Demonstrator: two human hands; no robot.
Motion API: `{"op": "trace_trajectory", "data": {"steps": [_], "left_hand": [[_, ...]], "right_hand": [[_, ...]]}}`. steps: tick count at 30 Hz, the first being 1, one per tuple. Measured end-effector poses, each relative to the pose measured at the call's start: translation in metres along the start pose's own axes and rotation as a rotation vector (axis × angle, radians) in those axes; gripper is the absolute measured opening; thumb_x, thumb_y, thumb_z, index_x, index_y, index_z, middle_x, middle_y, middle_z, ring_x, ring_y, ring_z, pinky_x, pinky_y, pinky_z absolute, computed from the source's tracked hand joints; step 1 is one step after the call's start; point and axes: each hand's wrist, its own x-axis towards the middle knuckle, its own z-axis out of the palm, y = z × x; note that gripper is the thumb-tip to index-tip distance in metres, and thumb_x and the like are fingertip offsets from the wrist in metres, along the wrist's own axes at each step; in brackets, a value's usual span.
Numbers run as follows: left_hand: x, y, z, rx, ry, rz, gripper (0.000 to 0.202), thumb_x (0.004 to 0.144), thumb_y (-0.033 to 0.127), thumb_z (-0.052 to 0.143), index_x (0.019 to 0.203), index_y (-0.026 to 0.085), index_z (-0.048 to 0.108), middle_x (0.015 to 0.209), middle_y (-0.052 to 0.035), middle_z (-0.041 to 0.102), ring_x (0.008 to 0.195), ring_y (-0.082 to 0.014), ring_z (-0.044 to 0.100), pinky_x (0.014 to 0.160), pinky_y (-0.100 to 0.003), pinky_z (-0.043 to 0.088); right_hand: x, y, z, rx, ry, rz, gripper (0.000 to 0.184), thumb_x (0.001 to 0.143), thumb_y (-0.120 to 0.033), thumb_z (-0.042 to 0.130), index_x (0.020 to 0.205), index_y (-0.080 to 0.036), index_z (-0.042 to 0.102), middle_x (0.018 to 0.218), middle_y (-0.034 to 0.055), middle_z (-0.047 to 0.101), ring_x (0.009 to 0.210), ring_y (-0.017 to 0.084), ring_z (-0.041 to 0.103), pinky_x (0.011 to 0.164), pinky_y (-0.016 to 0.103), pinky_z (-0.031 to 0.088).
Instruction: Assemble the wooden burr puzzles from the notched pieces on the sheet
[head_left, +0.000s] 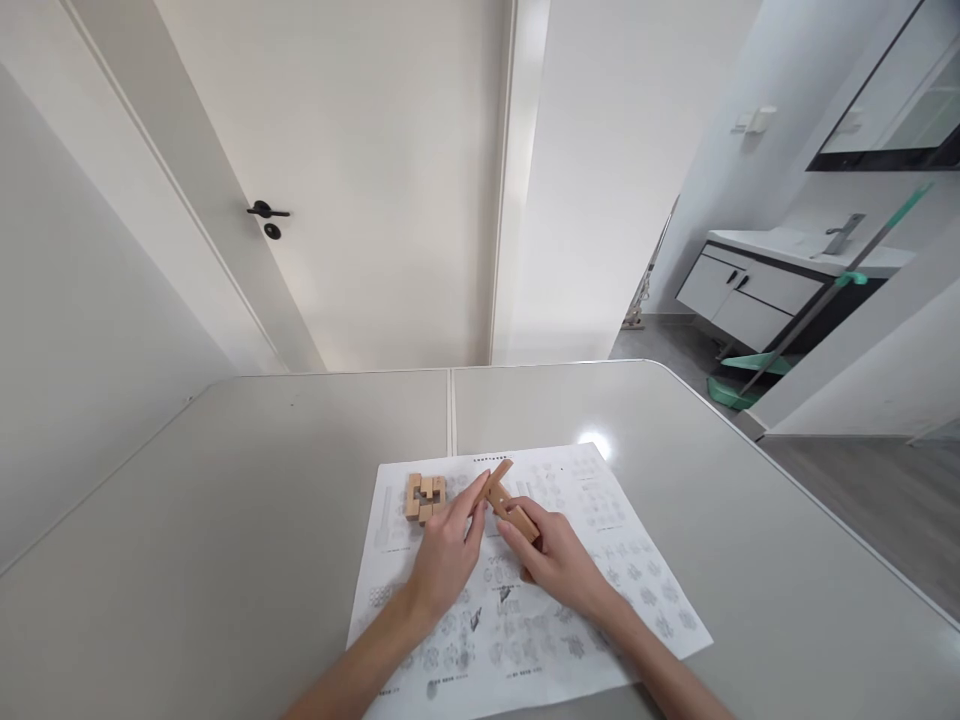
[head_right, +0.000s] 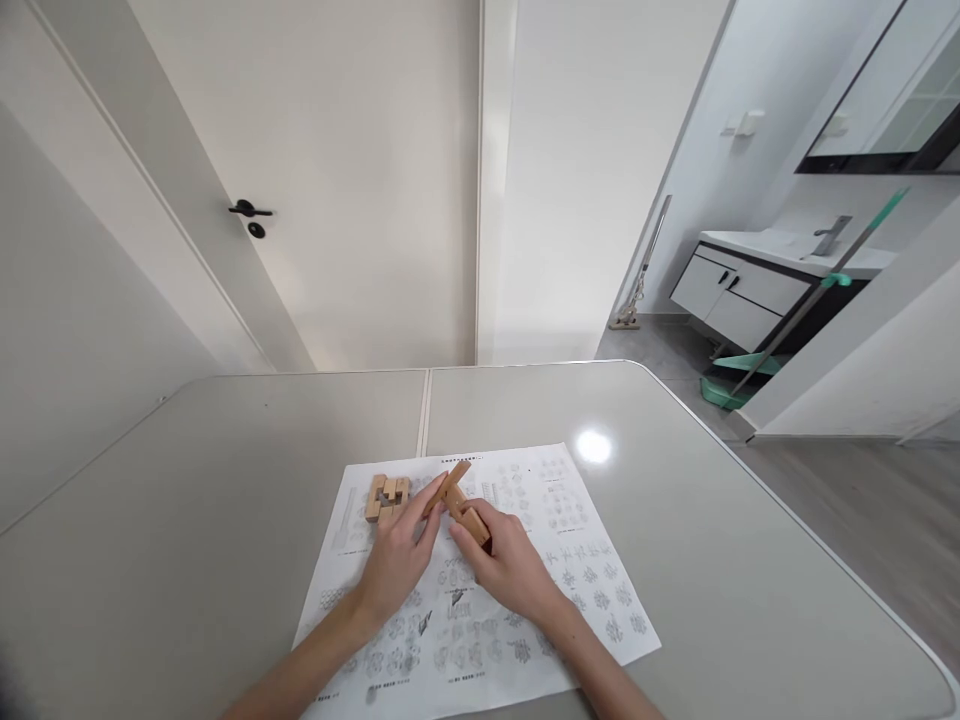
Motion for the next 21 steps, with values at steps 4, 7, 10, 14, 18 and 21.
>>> {"op": "trace_trajectory", "data": {"steps": [4, 7, 10, 14, 18, 21], "left_hand": [[0.0013, 0.0022, -0.0039, 0.026, 0.006, 0.007, 0.045, 0.107, 0.028, 0.045, 0.152, 0.034, 0.046, 0.128, -0.0017, 0.073, 0.107, -0.0211, 0.073, 0.095, -0.038, 0.061], [0.002, 0.0025, -0.005, 0.035, 0.01, 0.081, 0.049, 0.107, 0.024, 0.044, 0.154, 0.036, 0.041, 0.137, -0.0009, 0.068, 0.114, -0.0204, 0.071, 0.099, -0.039, 0.06], [0.0033, 0.0018, -0.0055, 0.029, 0.007, 0.144, 0.053, 0.107, 0.02, 0.044, 0.157, 0.037, 0.037, 0.144, -0.0006, 0.064, 0.122, -0.0203, 0.068, 0.103, -0.04, 0.057], [0.0041, 0.0025, -0.0066, 0.018, -0.001, 0.161, 0.054, 0.107, 0.019, 0.043, 0.157, 0.037, 0.036, 0.143, -0.0018, 0.065, 0.125, -0.0216, 0.066, 0.105, -0.041, 0.057], [0.0004, 0.0063, -0.0048, -0.032, -0.114, 0.225, 0.054, 0.108, 0.017, 0.039, 0.159, 0.035, 0.032, 0.142, -0.0035, 0.065, 0.126, -0.0205, 0.066, 0.103, -0.04, 0.059], [-0.0028, 0.0089, -0.0028, -0.04, -0.206, 0.238, 0.052, 0.109, 0.017, 0.035, 0.158, 0.034, 0.033, 0.136, -0.0048, 0.069, 0.12, -0.02, 0.069, 0.098, -0.04, 0.062]], "right_hand": [[-0.0012, 0.0011, 0.0003, -0.061, 0.0, -0.019, 0.045, 0.102, -0.057, 0.043, 0.073, -0.025, 0.035, 0.061, -0.0064, 0.035, 0.049, 0.012, 0.042, 0.046, 0.024, 0.035], [-0.0014, 0.0026, 0.0017, 0.001, -0.014, -0.014, 0.047, 0.102, -0.058, 0.043, 0.07, -0.025, 0.03, 0.06, -0.0063, 0.035, 0.05, 0.012, 0.039, 0.047, 0.024, 0.035], [-0.0016, 0.0034, 0.0025, 0.094, -0.029, 0.009, 0.049, 0.101, -0.06, 0.044, 0.07, -0.025, 0.03, 0.058, -0.0066, 0.036, 0.05, 0.011, 0.035, 0.047, 0.024, 0.034], [-0.0021, 0.002, 0.0024, 0.175, -0.058, 0.037, 0.051, 0.1, -0.063, 0.046, 0.07, -0.025, 0.032, 0.056, -0.0075, 0.036, 0.048, 0.01, 0.033, 0.045, 0.023, 0.032], [-0.0017, -0.0002, 0.0032, 0.208, -0.062, 0.067, 0.05, 0.1, -0.062, 0.046, 0.069, -0.025, 0.033, 0.054, -0.0077, 0.037, 0.045, 0.009, 0.031, 0.044, 0.023, 0.03], [-0.001, -0.0023, 0.0034, 0.209, -0.05, 0.083, 0.051, 0.1, -0.064, 0.045, 0.069, -0.026, 0.033, 0.052, -0.0079, 0.036, 0.044, 0.01, 0.029, 0.043, 0.024, 0.03]]}}
